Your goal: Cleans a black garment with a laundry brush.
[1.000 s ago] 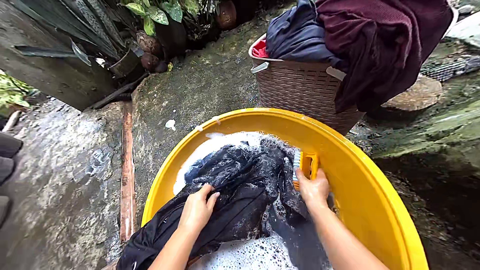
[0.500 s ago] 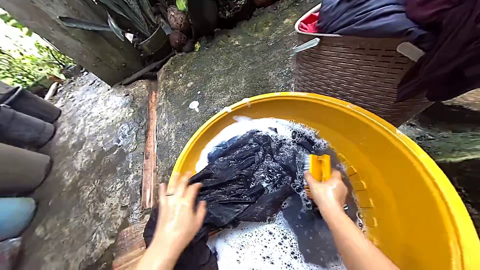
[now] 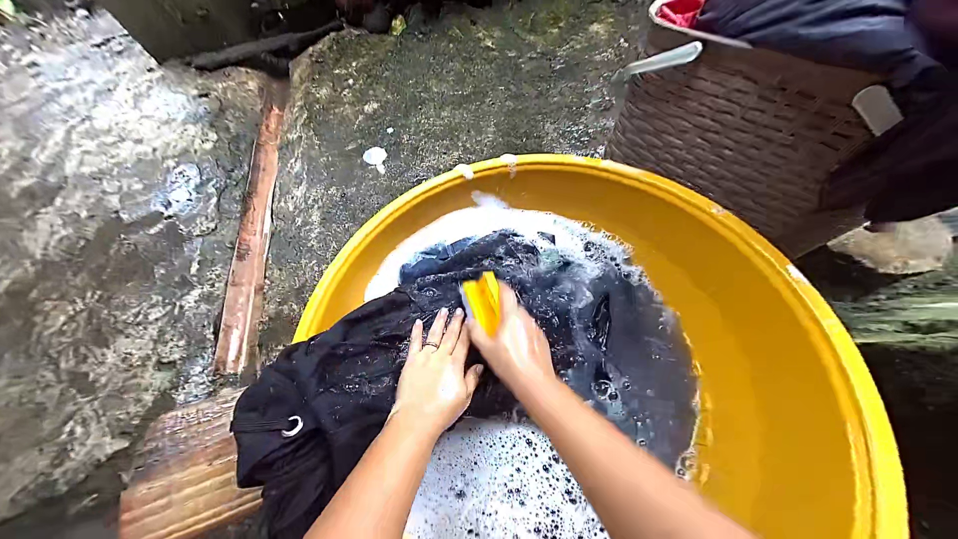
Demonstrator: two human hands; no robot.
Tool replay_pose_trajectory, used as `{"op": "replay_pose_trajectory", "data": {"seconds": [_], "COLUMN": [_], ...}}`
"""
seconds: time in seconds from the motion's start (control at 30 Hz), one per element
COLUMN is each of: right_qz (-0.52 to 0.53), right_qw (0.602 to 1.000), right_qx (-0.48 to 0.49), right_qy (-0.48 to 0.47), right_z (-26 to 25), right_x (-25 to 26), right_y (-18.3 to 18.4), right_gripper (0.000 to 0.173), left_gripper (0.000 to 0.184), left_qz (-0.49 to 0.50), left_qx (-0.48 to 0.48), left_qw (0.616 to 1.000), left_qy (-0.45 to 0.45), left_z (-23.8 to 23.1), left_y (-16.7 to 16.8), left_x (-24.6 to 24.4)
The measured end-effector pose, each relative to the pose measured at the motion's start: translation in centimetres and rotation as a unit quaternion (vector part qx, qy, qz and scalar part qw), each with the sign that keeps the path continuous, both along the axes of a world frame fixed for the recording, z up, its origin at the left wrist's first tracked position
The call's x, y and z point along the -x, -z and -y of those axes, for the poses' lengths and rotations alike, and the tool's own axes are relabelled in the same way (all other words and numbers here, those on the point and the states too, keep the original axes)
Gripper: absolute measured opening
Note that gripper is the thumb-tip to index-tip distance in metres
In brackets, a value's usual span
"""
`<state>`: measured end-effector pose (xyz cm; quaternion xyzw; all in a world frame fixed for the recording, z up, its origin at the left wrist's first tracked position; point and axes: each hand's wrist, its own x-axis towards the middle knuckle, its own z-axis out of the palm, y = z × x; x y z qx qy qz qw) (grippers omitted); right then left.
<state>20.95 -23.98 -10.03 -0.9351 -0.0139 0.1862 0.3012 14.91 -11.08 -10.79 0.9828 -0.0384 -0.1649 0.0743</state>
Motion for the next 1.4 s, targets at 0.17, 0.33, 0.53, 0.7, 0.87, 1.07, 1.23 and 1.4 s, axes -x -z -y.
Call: {"op": "replay_pose_trajectory", "data": {"seconds": [0.17, 0.33, 0.53, 0.7, 0.87, 1.07, 1.23, 1.4], "right_qz": [-0.083, -0.044, -0.043, -0.121, -0.061, -0.119, -0.115, -0.047], "right_qw": [0.996, 0.997, 0.999, 0.992, 0.998, 0.993, 0.993, 0.999], "right_qx": [0.013, 0.045, 0.014, 0.003, 0.005, 0.024, 0.016, -0.001], "right_qy": [0.015, 0.033, 0.006, 0.028, 0.033, -0.007, 0.019, 0.02], "right_z": [4.0, -1.3, 3.4, 3.6, -1.5, 5.6, 1.6, -0.2], "right_x": [8.7, -4.8, 3.7, 1.9, -6.9, 5.6, -3.0, -4.6], "right_y": [-1.4, -0.4, -0.4, -1.7, 0.5, -1.3, -1.0, 0.6], "right_gripper": [0.075, 0.071, 0.078, 0.072, 0.078, 0.082, 0.071, 0.067], "left_gripper": [0.064, 0.06, 0.069, 0.078, 0.079, 0.075, 0.08, 0.08], "left_qz": [0.009, 0.006, -0.007, -0.032, -0.06, -0.076, -0.057, -0.051], "left_qx": [0.018, 0.026, 0.037, 0.033, 0.012, -0.001, -0.01, -0.016], "left_qw": [0.999, 0.999, 0.997, 0.998, 0.996, 0.997, 0.998, 0.998], "left_qy": [-0.032, -0.047, -0.063, -0.048, -0.058, -0.035, -0.038, -0.042], "left_z": [1.1, 1.2, 1.7, 2.1, 2.1, 2.5, 2.8, 2.7], "left_y": [0.6, 0.3, 0.3, 0.5, 0.6, 0.5, 0.9, 0.9], "left_x": [-0.2, -0.8, -1.4, -1.3, -1.6, -1.4, -1.3, -1.3]}}
